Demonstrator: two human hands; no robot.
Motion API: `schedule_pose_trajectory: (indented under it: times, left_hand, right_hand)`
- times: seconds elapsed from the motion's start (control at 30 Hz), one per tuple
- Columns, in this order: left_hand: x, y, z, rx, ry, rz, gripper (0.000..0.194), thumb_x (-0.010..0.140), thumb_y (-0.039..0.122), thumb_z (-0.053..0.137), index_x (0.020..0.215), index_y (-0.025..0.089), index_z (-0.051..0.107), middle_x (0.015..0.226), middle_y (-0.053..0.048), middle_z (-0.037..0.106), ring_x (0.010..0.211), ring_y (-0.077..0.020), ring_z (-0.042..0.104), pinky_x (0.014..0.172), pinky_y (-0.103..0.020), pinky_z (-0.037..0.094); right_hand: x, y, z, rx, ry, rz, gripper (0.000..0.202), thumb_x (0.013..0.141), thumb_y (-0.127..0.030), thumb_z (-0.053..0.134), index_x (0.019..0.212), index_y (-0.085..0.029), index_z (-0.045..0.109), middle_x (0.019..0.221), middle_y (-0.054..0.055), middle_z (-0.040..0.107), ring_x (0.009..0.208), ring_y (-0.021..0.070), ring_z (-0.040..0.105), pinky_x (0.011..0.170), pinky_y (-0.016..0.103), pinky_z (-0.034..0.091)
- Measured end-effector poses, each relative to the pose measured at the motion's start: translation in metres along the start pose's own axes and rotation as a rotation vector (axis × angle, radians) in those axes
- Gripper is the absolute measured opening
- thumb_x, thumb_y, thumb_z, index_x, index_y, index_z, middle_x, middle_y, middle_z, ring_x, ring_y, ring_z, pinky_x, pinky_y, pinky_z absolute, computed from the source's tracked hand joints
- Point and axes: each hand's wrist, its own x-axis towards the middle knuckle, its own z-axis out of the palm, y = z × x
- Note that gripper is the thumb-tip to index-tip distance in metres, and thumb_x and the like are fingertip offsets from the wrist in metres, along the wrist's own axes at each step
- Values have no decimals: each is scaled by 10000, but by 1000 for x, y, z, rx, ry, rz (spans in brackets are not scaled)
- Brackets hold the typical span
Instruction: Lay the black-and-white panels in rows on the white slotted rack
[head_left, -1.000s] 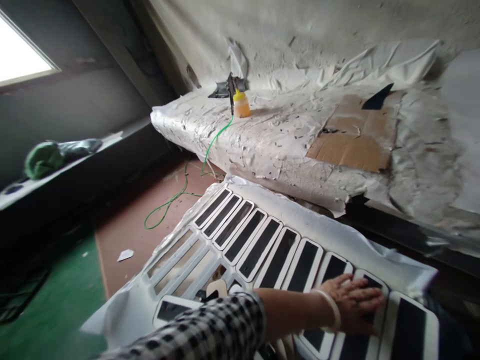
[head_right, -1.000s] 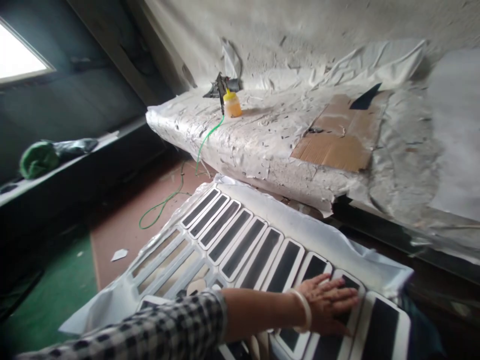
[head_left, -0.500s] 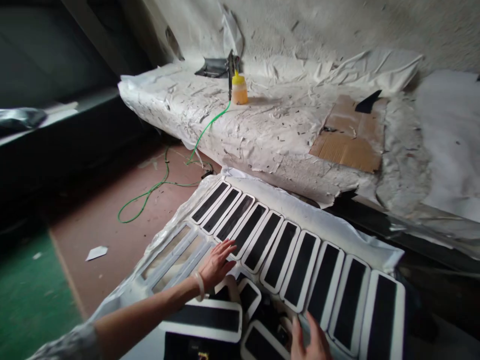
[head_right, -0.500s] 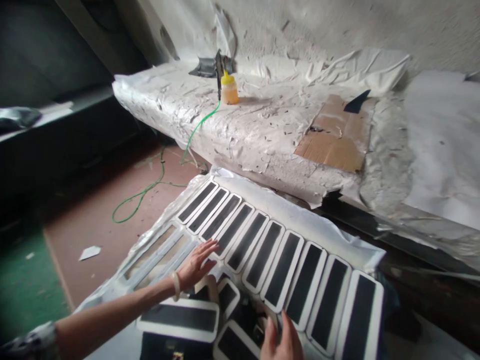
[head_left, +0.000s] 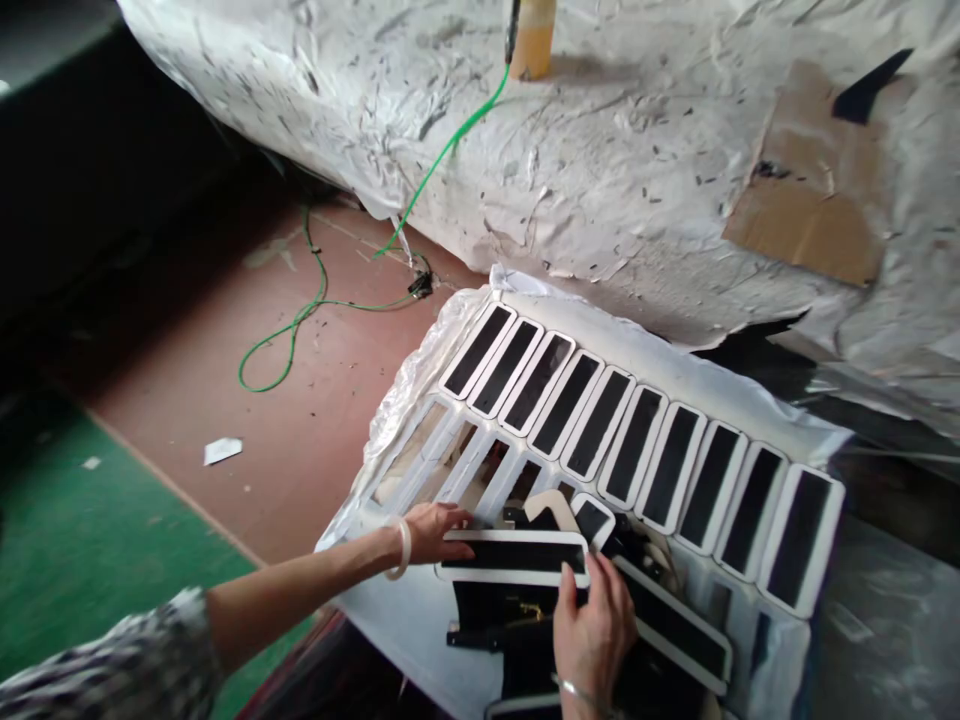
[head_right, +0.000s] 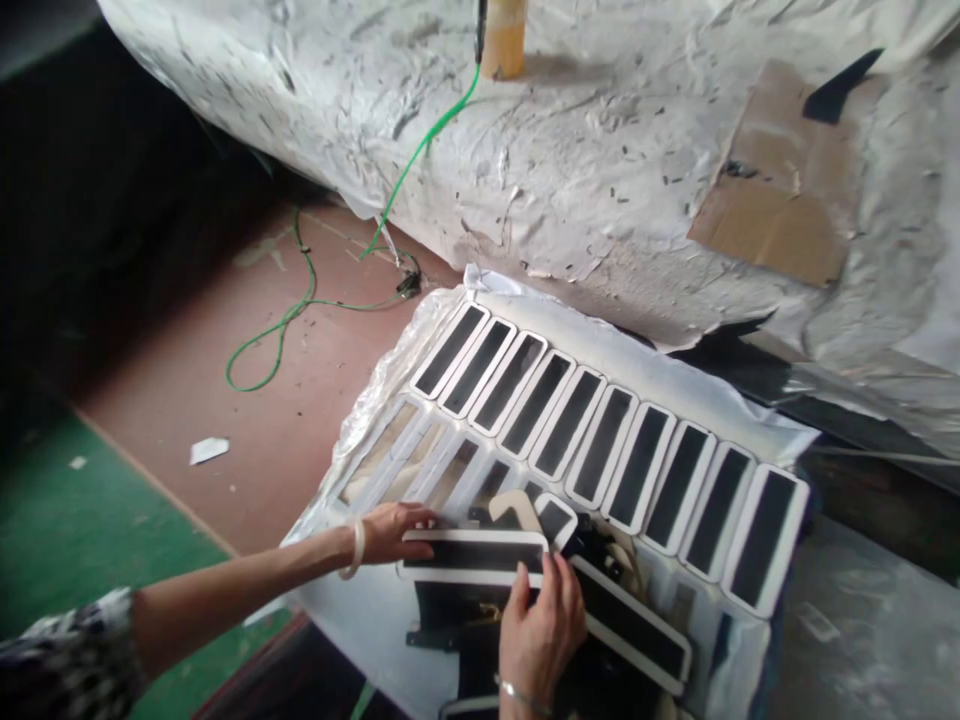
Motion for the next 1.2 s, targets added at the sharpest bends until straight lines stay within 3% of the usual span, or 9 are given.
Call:
schedule_pose_trajectory:
  times: [0.23, 0.47, 0.63, 0.73, 0.87, 0.93, 1.0, 1.1, 1.2]
  left_hand:
    - [2, 23, 17, -210, 77, -22, 375, 772, 319, 703, 1112, 175, 639, 1076, -93, 600, 1035, -296, 580, 912, -382, 448]
    - [-4, 25, 24, -572, 15, -95, 192, 823, 303, 608, 907, 132, 633, 745, -6, 613, 670, -137, 559, 637, -233, 456]
    - [-35, 24, 33, -725, 48, -130, 300, 840, 398, 563, 925, 110, 567, 658, 21, 522, 572, -96, 459, 523, -195, 390]
    - [-53, 36, 35, -750, 135, -34, 271, 836, 383, 587, 931, 130, 565, 699, 20, 534, 594, -90, 450, 544, -189, 380]
    - [-66, 45, 34, -857, 101, 17, 242, 827, 361, 603, 924, 143, 562, 713, 23, 545, 584, -85, 447, 528, -181, 362]
    - [-69, 43, 26, -903, 62, 0, 236, 814, 348, 610, 915, 138, 568, 700, 24, 533, 580, -85, 440, 518, -181, 353]
    - [-72, 37, 11, -886, 16, 9, 216, 812, 319, 609, 920, 134, 584, 694, 21, 536, 586, -90, 447, 519, -182, 355]
    - [-75, 30, -21, -793, -19, 89, 180, 820, 273, 601, 935, 134, 610, 714, 10, 570, 604, -95, 474, 540, -184, 374]
    - [-79, 24, -49, -714, -98, 181, 163, 813, 239, 617, 943, 145, 644, 695, 13, 583, 591, -95, 496, 537, -182, 381]
  right_hand:
    - [-47, -24, 25, 116, -45, 111, 515, 914, -483, 465, 1152, -45, 592, 1194, 234, 592, 1089, 362, 560, 884, 494, 474]
    - [-63, -37, 14, 822, -160, 999, 800, 626, -657, 712, 1211, -168, 471, 1179, 154, 564, 927, 265, 629, 761, 405, 560]
    - [-66, -61, 14, 1031, -244, 1183, 772, 547, -608, 804, 1132, -201, 506, 1094, 83, 612, 966, 233, 621, 759, 331, 552]
    - [-68, -72, 17, 1216, -271, 1345, 699, 517, -511, 854, 1064, -220, 530, 994, 29, 655, 915, 210, 631, 696, 307, 552]
    - [-77, -77, 10, 1400, -308, 1427, 551, 517, -455, 857, 916, -210, 565, 883, 0, 690, 863, 184, 643, 698, 284, 544]
    - [-81, -79, 1, 1260, -276, 1332, 553, 561, -514, 823, 937, -206, 559, 888, 32, 691, 857, 219, 651, 728, 349, 553]
    - [-80, -81, -12, 929, -175, 1057, 633, 606, -573, 783, 1053, -185, 561, 991, 120, 680, 925, 302, 644, 789, 465, 545]
    - [-67, -85, -30, 203, 13, 303, 867, 662, -592, 749, 1330, -114, 473, 1308, 284, 517, 1195, 465, 484, 946, 637, 415]
    - [-44, -89, -36, -205, -113, -403, 730, 821, -524, 583, 1404, -117, 414, 1404, 240, 452, 1284, 475, 385, 1009, 660, 303]
